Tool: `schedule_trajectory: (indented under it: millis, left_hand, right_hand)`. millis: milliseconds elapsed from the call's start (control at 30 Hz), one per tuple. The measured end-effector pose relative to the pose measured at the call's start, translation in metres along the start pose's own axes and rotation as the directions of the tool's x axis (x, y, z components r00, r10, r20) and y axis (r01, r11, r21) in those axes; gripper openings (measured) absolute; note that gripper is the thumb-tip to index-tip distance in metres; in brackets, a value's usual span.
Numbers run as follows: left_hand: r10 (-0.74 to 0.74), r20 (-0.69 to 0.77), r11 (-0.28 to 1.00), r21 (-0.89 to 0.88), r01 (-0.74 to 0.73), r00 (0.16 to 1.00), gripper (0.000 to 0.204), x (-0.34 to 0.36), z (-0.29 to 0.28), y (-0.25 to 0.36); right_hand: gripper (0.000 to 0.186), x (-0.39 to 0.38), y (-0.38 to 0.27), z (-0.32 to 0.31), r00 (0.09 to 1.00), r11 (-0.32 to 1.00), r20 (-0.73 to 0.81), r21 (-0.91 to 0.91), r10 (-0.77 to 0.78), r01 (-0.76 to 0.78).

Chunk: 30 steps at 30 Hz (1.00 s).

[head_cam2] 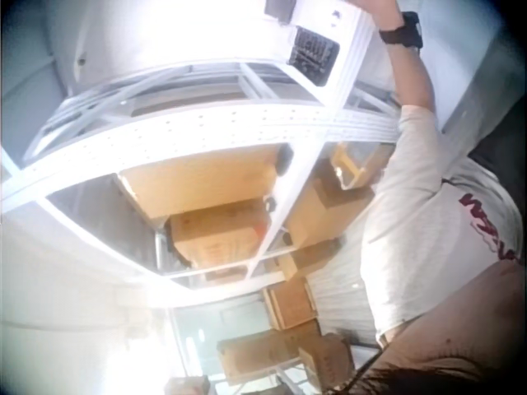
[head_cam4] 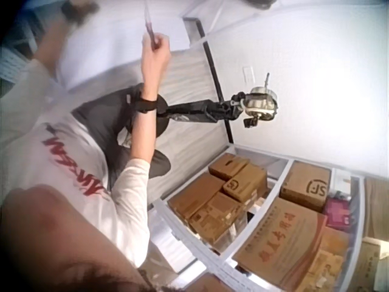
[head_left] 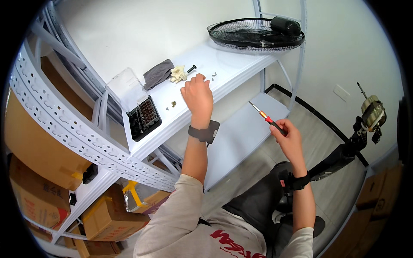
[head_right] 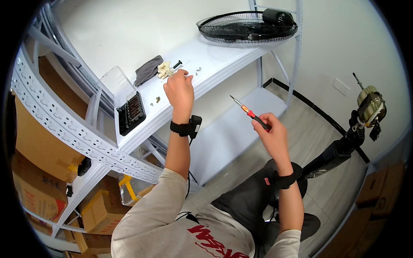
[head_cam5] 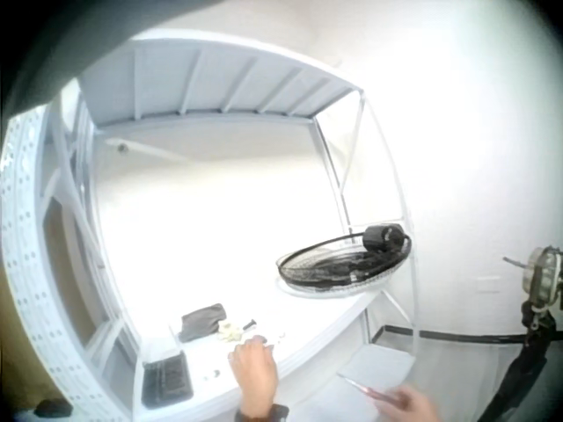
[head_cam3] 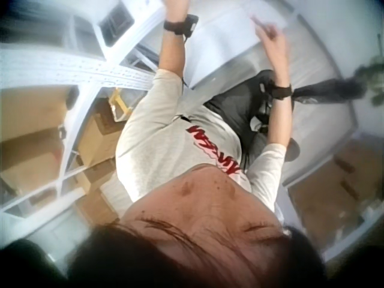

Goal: The person sits on the floor and uses a screwdriver to remove screws from the base and motor housing of a standing fan. They detach the motor assembly and continue unscrewing components, placing removed screws on a nearby shelf.

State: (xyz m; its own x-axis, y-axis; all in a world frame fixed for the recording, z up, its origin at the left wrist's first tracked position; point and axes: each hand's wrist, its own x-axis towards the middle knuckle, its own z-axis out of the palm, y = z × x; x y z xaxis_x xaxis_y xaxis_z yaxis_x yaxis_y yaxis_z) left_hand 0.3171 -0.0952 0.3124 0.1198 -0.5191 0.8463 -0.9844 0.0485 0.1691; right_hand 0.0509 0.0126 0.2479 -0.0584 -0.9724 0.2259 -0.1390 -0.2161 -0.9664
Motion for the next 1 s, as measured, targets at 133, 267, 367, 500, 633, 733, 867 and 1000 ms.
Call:
schedule_trajectory:
  millis: [133, 267, 367, 500, 633, 733, 867, 1000]
  left_hand:
    - [-0.124, 0.092, 0.992, 0.006, 0.124, 0.988, 0.010, 0.001, 0.001, 0.000]
    - [-0.113, 0.066, 0.994, 0.016, 0.112, 0.991, 0.009, 0.000, 0.002, 0.005]
    - [-0.094, 0.066, 0.996, 0.018, 0.093, 0.993, 0.009, 0.000, 0.001, 0.004]
    - [-0.099, 0.014, 0.995, 0.016, 0.098, 0.995, 0.009, 0.000, 0.003, 0.002]
    - [0.027, -0.222, 0.991, -0.123, -0.055, 0.975, 0.023, -0.005, 0.002, 0.001]
    - [0.103, -0.314, 0.952, -0.246, -0.185, 0.944, 0.029, -0.021, -0.004, 0.034]
    - [0.243, -0.155, 0.711, -0.643, -0.284, 0.958, 0.032, -0.074, 0.006, 0.122]
    - [0.400, 0.016, 0.489, -0.850, -0.198, 0.916, 0.036, -0.138, 0.033, 0.198]
  right_hand:
    - [0.018, 0.000, -0.002, 0.000, 1.000, 1.000, 0.007, 0.017, -0.018, 0.018]
    - [0.018, -0.002, 0.018, -0.014, 0.999, 0.999, -0.028, 0.041, 0.018, -0.017]
    - [0.019, -0.007, 0.025, -0.022, 0.997, 0.997, -0.051, 0.045, 0.058, -0.056]
    - [0.019, -0.014, 0.033, -0.031, 0.996, 0.997, -0.063, 0.053, 0.063, -0.059]
    - [0.017, -0.030, 0.042, -0.041, 0.992, 0.997, -0.120, 0.072, 0.038, -0.030]
    - [0.018, -0.047, 0.042, -0.058, 0.981, 1.000, -0.192, 0.026, 0.010, -0.005]
    - [0.020, -0.085, 0.036, -0.092, 0.922, 0.998, -0.383, 0.041, 0.062, -0.050]
    - [0.022, -0.130, 0.039, -0.121, 0.829, 0.999, -0.558, -0.005, 0.025, -0.034]
